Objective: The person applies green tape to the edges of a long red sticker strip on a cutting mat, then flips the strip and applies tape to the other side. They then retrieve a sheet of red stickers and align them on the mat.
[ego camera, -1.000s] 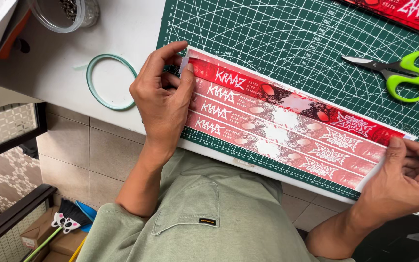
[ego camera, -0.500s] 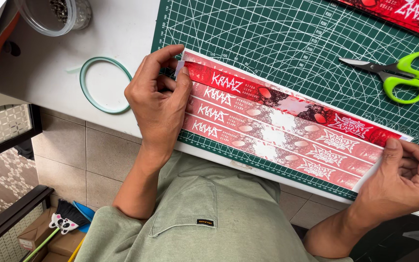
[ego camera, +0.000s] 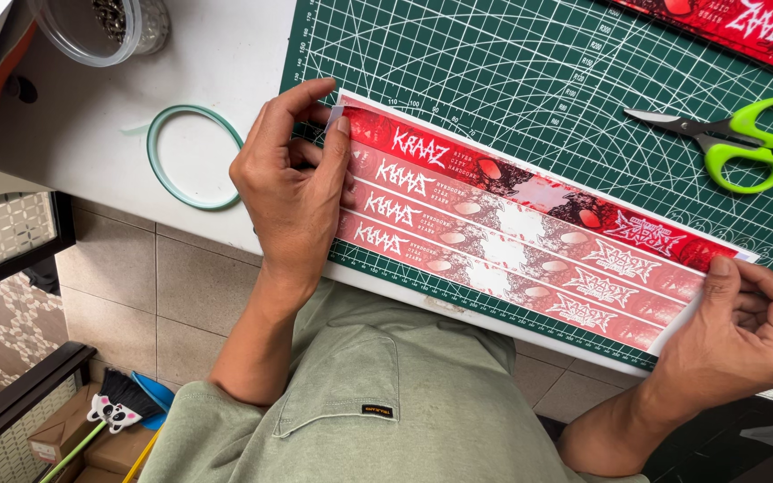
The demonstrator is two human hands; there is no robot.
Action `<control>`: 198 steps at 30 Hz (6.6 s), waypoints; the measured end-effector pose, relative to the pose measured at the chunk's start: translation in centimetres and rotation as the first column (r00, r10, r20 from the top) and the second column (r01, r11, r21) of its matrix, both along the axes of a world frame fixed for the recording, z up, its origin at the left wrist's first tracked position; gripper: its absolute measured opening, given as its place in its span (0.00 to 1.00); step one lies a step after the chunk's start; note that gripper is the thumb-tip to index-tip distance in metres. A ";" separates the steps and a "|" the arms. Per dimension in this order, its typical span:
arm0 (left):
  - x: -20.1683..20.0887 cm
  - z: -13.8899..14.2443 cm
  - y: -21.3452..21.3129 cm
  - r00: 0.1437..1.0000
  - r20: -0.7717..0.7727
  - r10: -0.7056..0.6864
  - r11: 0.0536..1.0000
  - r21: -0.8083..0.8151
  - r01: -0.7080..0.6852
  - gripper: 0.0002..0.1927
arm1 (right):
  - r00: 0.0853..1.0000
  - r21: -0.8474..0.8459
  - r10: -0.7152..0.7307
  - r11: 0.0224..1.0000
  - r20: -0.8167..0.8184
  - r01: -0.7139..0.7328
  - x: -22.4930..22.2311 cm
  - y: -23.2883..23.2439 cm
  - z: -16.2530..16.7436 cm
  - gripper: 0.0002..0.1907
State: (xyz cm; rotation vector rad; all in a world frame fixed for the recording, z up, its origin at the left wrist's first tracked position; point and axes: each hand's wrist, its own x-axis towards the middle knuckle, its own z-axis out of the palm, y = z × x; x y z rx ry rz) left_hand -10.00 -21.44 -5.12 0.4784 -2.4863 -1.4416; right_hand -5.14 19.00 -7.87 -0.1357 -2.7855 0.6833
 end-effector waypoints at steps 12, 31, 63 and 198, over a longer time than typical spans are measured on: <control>0.1 -0.2 0.2 1.000 -0.024 0.007 0.999 -0.050 -0.008 0.13 | 1.000 -0.013 -0.023 1.000 0.007 0.023 0.1 -0.3 0.2 0.06; 0.1 0.4 0.5 0.998 -0.066 -0.003 0.994 -0.107 -0.004 0.10 | 1.000 0.014 -0.001 1.000 -0.001 0.001 -0.4 -0.6 0.8 0.05; 4.5 0.8 4.1 0.683 0.098 -0.724 0.512 -0.586 0.627 0.48 | 0.998 -0.045 0.049 0.998 -0.043 -0.051 -0.1 -1.8 3.5 0.09; 3.3 0.9 6.1 0.707 0.085 -0.702 0.567 -0.535 0.627 0.57 | 0.975 0.173 0.220 0.961 -0.012 -0.214 2.9 -3.5 2.9 0.18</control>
